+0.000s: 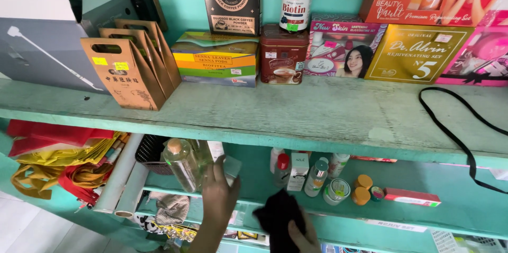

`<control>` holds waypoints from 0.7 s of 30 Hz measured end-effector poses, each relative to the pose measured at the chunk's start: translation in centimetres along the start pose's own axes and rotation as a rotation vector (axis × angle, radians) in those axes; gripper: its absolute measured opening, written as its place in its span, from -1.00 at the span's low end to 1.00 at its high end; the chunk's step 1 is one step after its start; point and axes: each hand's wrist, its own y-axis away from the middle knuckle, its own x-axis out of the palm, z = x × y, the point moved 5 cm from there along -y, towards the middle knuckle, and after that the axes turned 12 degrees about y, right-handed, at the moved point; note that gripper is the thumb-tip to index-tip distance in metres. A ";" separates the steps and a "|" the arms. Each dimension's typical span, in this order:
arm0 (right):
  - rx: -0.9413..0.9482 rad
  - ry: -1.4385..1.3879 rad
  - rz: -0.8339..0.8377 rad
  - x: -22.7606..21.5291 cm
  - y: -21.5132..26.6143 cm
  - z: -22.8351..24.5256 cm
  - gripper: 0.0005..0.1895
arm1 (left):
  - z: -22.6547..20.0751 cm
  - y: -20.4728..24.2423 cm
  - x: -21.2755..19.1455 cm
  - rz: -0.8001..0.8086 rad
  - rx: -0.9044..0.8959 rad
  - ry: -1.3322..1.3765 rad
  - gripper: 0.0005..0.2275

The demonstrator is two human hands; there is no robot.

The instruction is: The person wipes a teal shelf with a dark cloth, moving various items like bottles, boxes, and a basket aside to clean the surface. They then place the items back on the shelf.

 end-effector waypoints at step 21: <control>0.190 0.011 0.382 13.6 -2.6 17.9 -0.32 | 0.7 8.2 -6.7 -0.031 -0.463 1.394 -0.18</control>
